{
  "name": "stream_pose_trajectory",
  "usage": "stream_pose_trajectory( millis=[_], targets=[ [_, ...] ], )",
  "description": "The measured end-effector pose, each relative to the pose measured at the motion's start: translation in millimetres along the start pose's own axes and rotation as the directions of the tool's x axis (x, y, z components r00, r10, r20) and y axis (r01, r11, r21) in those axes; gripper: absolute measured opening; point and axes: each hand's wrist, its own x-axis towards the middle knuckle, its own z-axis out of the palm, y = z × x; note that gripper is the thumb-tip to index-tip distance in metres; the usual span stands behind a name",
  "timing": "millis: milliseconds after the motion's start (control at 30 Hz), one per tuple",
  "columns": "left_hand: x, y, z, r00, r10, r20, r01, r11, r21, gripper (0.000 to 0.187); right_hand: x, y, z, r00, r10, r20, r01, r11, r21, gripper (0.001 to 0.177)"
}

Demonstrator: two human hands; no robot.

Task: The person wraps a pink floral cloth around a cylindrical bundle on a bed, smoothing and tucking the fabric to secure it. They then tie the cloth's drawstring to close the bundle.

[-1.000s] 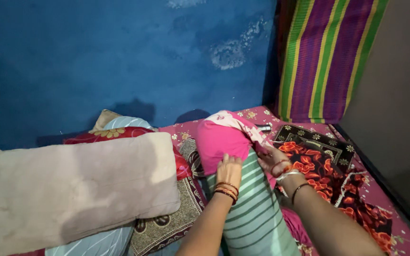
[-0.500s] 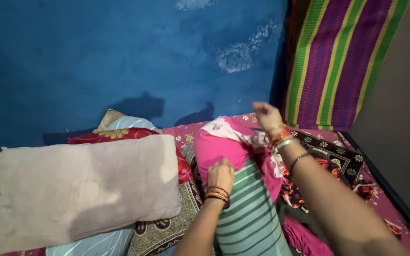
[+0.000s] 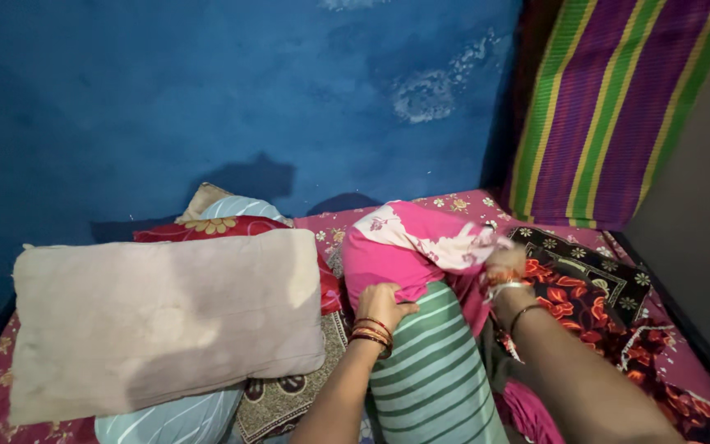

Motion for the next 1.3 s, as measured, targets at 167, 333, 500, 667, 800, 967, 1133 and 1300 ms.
stream_pose_trajectory(
  millis=[167,333,500,667,800,967,1133,1300],
  targets=[
    [-6,-17,1,0.999,0.028,-0.026,-0.029,0.998,-0.061,0.045,-58,-72,136,0.494,-0.69,0.529,0.781,0.62,0.078,0.039],
    [-12,-27,9,0.981,0.12,-0.15,-0.122,0.992,-0.01,0.04,-161,-118,196,0.457,-0.105,0.883,0.591,0.778,-0.213,0.061],
    [-4,-33,24,0.964,0.188,-0.188,-0.161,0.975,0.152,0.023,-212,-38,94,0.625,-0.198,0.755,0.78,0.119,-0.615,0.015],
    [17,-42,38,0.991,0.097,-0.09,-0.098,0.995,0.003,0.027,-281,38,-10,0.167,-0.116,0.979,0.983,-0.058,-0.174,0.047],
    [15,-35,35,0.994,0.096,-0.046,-0.096,0.995,0.001,0.03,-286,45,-23,0.136,0.068,0.988,0.946,-0.304,-0.11,0.078],
    [-11,-18,45,0.986,0.16,0.046,-0.164,0.977,0.133,0.027,-270,68,-30,0.338,0.138,0.931,0.853,-0.462,-0.242,0.066],
    [-45,-35,74,0.95,0.307,-0.062,-0.305,0.952,0.04,0.024,-253,86,-33,0.275,0.124,0.953,0.853,-0.489,-0.182,0.045],
    [-52,-52,90,0.948,0.302,-0.1,-0.307,0.951,-0.042,0.033,-260,70,-42,0.375,0.198,0.906,0.868,-0.418,-0.268,0.046]
  ],
)
